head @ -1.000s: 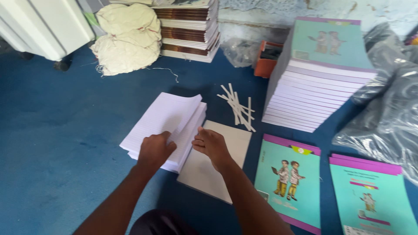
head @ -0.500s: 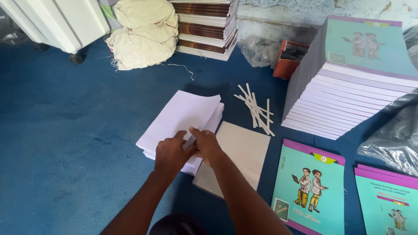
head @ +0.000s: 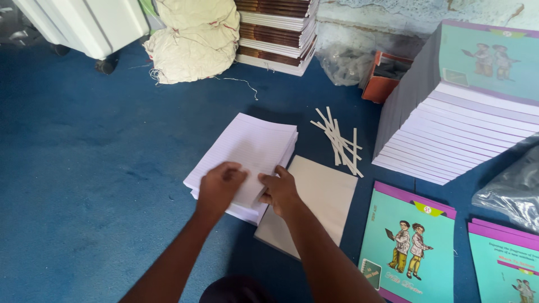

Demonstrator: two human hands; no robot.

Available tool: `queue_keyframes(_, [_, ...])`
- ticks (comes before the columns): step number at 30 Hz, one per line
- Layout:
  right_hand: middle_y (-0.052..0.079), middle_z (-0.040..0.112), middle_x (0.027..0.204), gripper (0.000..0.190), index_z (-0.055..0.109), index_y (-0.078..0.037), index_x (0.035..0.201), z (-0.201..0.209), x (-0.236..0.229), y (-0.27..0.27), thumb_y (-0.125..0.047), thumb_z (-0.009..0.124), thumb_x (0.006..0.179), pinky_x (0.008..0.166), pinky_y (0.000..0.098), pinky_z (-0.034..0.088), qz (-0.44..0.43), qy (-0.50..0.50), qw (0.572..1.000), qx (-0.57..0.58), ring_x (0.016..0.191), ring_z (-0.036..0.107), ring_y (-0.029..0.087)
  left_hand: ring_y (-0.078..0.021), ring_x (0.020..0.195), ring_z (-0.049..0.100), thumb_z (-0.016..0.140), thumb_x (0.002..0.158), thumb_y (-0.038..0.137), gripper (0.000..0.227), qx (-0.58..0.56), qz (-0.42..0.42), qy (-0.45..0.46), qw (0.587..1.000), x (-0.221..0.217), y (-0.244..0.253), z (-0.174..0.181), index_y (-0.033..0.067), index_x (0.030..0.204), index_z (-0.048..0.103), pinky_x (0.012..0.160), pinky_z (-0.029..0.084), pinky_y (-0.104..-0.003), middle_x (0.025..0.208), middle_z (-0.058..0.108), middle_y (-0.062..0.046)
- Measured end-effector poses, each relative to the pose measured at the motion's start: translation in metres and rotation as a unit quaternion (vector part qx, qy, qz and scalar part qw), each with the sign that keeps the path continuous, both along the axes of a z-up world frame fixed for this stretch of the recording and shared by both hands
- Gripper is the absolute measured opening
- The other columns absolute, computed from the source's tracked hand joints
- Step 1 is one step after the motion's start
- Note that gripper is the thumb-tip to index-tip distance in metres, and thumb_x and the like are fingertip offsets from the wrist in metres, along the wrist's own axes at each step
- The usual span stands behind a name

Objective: The person assembles notebooks by inserting loose lined paper into printed covers. They pick up a cover, place a stack of paper inside, and then place the completed notebook onto a growing pile.

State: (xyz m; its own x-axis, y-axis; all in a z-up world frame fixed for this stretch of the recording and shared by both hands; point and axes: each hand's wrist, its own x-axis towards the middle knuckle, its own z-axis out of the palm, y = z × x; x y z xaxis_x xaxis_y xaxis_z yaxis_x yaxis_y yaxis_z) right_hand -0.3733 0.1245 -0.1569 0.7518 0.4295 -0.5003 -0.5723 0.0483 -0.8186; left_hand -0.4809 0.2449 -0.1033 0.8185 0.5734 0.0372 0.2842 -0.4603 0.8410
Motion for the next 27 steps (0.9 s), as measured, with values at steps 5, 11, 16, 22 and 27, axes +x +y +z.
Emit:
queue_keyframes(5, [0.021, 0.068, 0.125, 0.064, 0.048, -0.004, 0.148, 0.0, 0.007, -0.005, -0.005, 0.07, 0.088, 0.089, 0.0504, 0.063, -0.027, 0.006, 0.998, 0.052, 0.106, 0.071, 0.035, -0.0142, 0.084, 0.072, 0.067, 0.095, 0.016, 0.018, -0.051, 0.064, -0.114, 0.99, -0.006, 0.037, -0.004, 0.0061, 0.107, 0.075, 0.077, 0.059, -0.031, 0.095, 0.077, -0.008])
queue_keyframes(11, [0.024, 0.069, 0.126, 0.064, 0.047, -0.005, 0.15, 0.037, 0.01, -0.037, -0.006, 0.067, 0.089, 0.096, 0.0503, 0.06, -0.016, -0.017, 1.0, 0.015, 0.109, 0.071, 0.037, -0.0138, 0.086, 0.068, 0.067, 0.097, 0.016, 0.019, -0.055, 0.098, -0.128, 0.985, -0.014, 0.055, 0.007, 0.004, 0.109, 0.075, 0.08, 0.056, -0.031, 0.096, 0.076, -0.007])
queue_keyframes(16, [0.025, 0.067, 0.126, 0.061, 0.042, -0.003, 0.152, 0.067, 0.001, -0.083, -0.01, 0.059, 0.095, 0.099, 0.0491, 0.058, 0.018, -0.048, 0.998, 0.044, 0.11, 0.071, 0.035, -0.0165, 0.087, 0.067, 0.065, 0.096, 0.022, 0.022, -0.156, 0.065, -0.078, 0.983, -0.006, 0.035, 0.013, 0.0066, 0.109, 0.074, 0.075, 0.054, -0.034, 0.098, 0.074, -0.008])
queue_keyframes(22, [0.022, 0.07, 0.122, 0.063, 0.042, -0.006, 0.154, 0.086, -0.019, -0.16, -0.014, 0.058, 0.093, 0.092, 0.0476, 0.06, 0.026, -0.053, 0.998, 0.016, 0.103, 0.073, 0.03, -0.0196, 0.091, 0.067, 0.071, 0.089, 0.03, 0.047, -0.266, 0.009, -0.025, 0.963, 0.012, -0.014, 0.024, 0.0029, 0.127, 0.064, 0.079, 0.058, -0.035, 0.106, 0.069, -0.013])
queue_keyframes(27, [0.027, 0.069, 0.115, 0.065, 0.038, -0.006, 0.154, 0.086, -0.042, -0.229, -0.01, 0.059, 0.093, 0.087, 0.0493, 0.06, -0.008, -0.028, 0.999, -0.016, 0.095, 0.072, 0.033, -0.0312, 0.104, 0.07, 0.069, 0.086, 0.044, 0.072, -0.324, -0.071, 0.117, 0.936, 0.015, -0.069, 0.033, -0.0038, 0.139, 0.058, 0.09, 0.057, -0.042, 0.116, 0.071, -0.023])
